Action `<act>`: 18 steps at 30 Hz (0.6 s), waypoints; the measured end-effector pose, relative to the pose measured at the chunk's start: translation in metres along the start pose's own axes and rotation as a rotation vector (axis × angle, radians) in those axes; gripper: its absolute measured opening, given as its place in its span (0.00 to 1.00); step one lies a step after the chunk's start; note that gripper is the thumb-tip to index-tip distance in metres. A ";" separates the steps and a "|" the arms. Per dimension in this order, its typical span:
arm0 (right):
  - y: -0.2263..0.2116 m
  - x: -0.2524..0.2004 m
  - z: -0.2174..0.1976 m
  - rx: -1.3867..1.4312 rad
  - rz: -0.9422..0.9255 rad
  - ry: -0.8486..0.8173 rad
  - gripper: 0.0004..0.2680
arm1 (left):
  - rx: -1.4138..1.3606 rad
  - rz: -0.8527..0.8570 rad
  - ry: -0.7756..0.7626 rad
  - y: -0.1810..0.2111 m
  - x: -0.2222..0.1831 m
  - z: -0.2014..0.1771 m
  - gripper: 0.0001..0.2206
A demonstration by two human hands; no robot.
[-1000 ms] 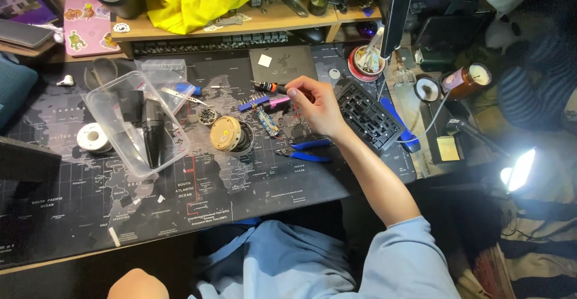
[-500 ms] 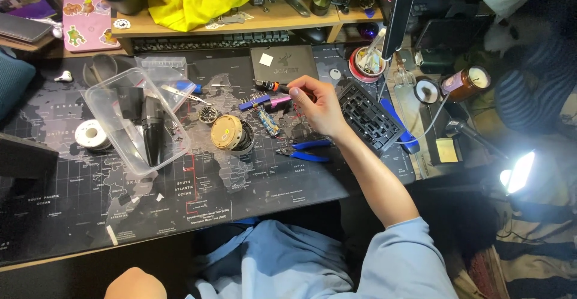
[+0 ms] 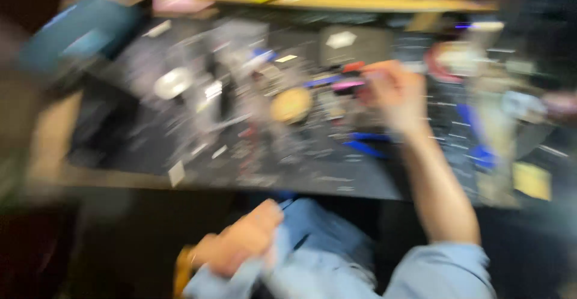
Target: The person is assembling a small electronic device, specifically seating a speaker driver into its housing while managing internal wiring using a screwdriver and pliers.
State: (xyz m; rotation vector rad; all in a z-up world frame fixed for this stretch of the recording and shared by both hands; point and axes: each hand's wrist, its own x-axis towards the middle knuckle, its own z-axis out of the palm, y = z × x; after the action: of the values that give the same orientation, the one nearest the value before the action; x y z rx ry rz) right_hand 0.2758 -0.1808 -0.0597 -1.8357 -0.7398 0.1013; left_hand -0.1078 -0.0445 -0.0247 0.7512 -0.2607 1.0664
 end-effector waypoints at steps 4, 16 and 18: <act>0.031 -0.003 0.004 -0.029 -0.083 0.049 0.06 | -0.086 0.232 -0.220 -0.082 0.026 -0.026 0.07; 0.016 -0.005 0.005 0.043 -0.096 0.011 0.11 | -0.057 0.116 -0.249 -0.089 0.028 -0.025 0.11; 0.018 -0.005 0.005 0.048 -0.094 0.003 0.11 | -0.054 0.115 -0.260 -0.089 0.028 -0.028 0.11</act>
State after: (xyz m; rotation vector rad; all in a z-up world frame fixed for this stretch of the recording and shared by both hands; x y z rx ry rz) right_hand 0.2774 -0.1833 -0.0785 -1.7520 -0.8140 0.0549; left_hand -0.0215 -0.0300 -0.0680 0.8345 -0.5581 1.0655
